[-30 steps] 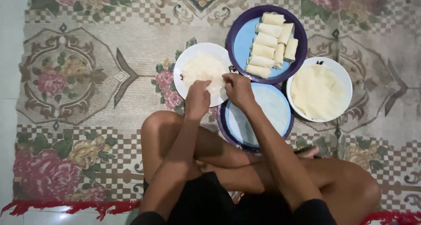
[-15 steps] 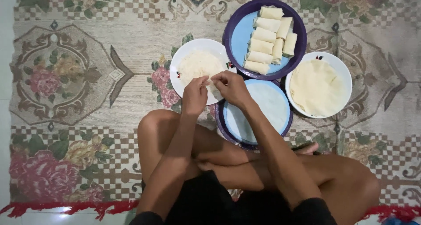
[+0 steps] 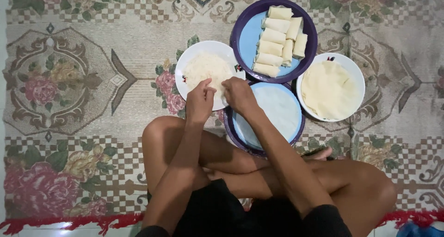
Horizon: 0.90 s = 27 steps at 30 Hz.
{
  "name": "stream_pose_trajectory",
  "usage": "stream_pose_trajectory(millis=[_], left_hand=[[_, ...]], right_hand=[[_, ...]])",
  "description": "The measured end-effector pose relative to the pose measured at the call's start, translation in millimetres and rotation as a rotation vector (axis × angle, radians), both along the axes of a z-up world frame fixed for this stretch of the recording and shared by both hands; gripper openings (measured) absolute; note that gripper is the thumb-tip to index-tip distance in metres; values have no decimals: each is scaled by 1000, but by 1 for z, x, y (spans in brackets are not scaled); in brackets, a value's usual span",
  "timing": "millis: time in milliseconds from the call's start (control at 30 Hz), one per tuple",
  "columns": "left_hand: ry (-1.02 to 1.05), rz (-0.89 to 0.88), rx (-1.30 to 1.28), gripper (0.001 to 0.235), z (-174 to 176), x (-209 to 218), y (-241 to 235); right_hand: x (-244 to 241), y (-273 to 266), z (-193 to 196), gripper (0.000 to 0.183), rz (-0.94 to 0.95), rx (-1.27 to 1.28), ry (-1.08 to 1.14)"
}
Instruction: The person sits on the floor and prepares food rolls by hand. They place a white filling onto a thin, round wrapper, fold the wrapper over the filling, and roll it into a cylindrical shape. The finished rolls are placed on a purple plate.
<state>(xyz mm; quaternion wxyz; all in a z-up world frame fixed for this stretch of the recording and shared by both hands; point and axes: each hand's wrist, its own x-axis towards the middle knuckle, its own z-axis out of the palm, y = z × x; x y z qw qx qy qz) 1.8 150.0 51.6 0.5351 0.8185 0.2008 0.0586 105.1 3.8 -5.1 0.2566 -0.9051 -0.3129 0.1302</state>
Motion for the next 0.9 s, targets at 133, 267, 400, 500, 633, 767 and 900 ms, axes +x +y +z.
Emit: stream_pose_trajectory(millis=[133, 267, 400, 500, 633, 767, 900], left_hand=[[11, 10, 132, 26, -36, 6, 5], [-29, -38, 149, 30, -38, 10, 5], [13, -128, -3, 46, -26, 8, 0], [32, -180, -71, 50, -11, 13, -5], [-23, -139, 25, 28, -17, 13, -6], [-57, -74, -121, 22, -10, 9, -12], [-123, -136, -330, 27, 25, -2, -35]], right_hand=[[-8, 11, -13, 10, 29, -130, -303], [3, 10, -9, 9, 97, -36, -148], [0, 1, 44, 13, -47, 234, 226], [-2, -8, 47, 16, -132, 280, 319], [1, -18, 53, 18, -198, 314, 355], [-5, -32, 60, 21, -245, 360, 400], [-18, -64, 80, 26, -271, 450, 508]])
